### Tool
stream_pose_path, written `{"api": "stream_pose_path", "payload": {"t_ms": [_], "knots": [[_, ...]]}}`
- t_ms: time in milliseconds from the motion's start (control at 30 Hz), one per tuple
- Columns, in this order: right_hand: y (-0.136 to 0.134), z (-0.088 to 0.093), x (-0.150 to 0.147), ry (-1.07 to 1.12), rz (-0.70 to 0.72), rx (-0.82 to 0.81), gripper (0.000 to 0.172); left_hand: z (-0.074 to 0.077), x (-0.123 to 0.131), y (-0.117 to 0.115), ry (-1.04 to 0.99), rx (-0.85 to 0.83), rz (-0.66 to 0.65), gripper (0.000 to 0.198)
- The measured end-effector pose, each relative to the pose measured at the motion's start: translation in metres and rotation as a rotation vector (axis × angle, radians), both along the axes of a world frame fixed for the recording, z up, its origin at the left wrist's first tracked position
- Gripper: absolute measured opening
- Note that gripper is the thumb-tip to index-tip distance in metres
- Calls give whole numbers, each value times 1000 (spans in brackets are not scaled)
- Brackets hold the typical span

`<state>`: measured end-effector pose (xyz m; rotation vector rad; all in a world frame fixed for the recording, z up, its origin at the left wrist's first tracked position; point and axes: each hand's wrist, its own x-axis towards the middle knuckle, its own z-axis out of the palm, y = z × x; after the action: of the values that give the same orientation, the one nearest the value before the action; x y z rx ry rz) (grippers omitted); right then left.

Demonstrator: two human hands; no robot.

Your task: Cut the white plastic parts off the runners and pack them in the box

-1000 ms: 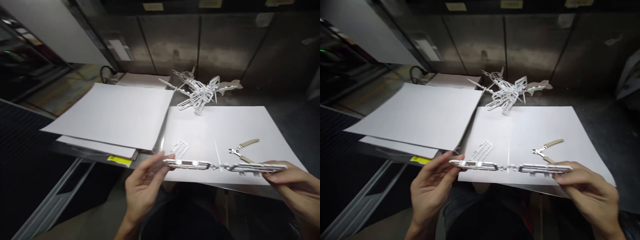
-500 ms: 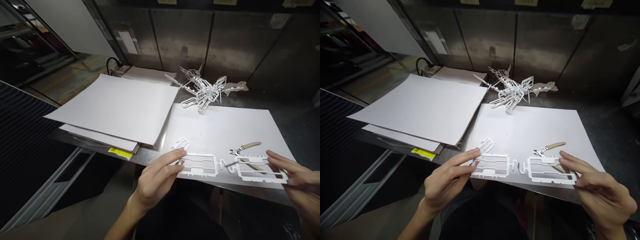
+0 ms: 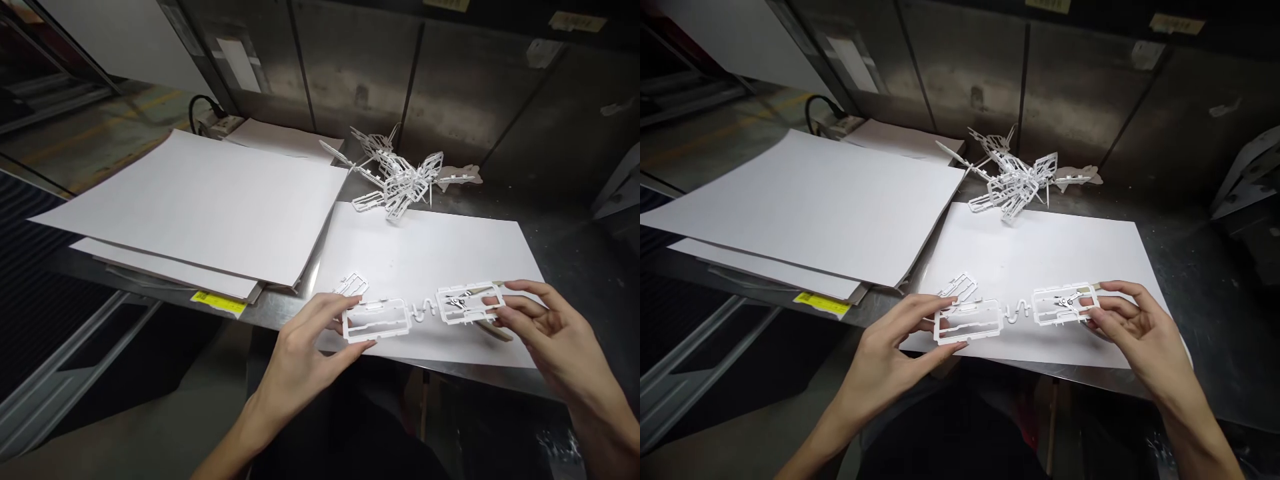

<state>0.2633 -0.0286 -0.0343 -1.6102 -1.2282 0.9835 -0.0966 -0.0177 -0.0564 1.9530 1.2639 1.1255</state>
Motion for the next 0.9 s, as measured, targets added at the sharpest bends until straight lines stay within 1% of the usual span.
{"api": "stream_pose_path", "payload": {"t_ms": [33, 100, 133, 167, 233, 300, 333, 400, 467, 533, 600, 667, 767, 833, 900], "knots": [[1, -1, 6, -127, 71, 1, 62, 0, 0, 0, -1, 12, 12, 46], [3, -5, 21, -462, 276, -30, 84, 0, -1, -1, -14, 18, 40, 47], [6, -8, 28, -635, 391, -51, 89, 0, -1, -2, -22, 20, 51, 47], [8, -10, 34, -790, 487, -61, 86, -1, -1, -2, -26, 23, 59, 47], [15, -14, 40, -995, 615, -22, 64, -3, -1, -3, -29, 37, 70, 46], [20, -17, 39, -1091, 675, 64, 41, -4, 1, -3, -29, 68, 86, 47], [21, -17, 35, -1118, 680, 113, 34, -4, 1, -3, -28, 85, 96, 47], [22, -17, 25, -1138, 678, 209, 30, -5, 2, -4, -27, 109, 122, 48], [19, -13, 12, -1118, 662, 282, 34, -8, 3, -5, -27, 111, 149, 48], [11, -4, -3, -1048, 679, 255, 37, -11, 4, -8, -29, 105, 177, 48], [3, 10, -20, -935, 722, 128, 39, -15, 6, -12, -38, 104, 210, 48], [-4, 24, -38, -783, 771, -51, 39, -19, 10, -16, -55, 110, 231, 48], [-8, 37, -61, -582, 731, -293, 38, -23, 16, -22, -67, 125, 239, 48], [-6, 41, -72, -504, 690, -382, 39, -24, 18, -25, -61, 142, 236, 49], [-4, 42, -79, -444, 699, -411, 40, -25, 20, -27, -63, 159, 231, 50]]}}
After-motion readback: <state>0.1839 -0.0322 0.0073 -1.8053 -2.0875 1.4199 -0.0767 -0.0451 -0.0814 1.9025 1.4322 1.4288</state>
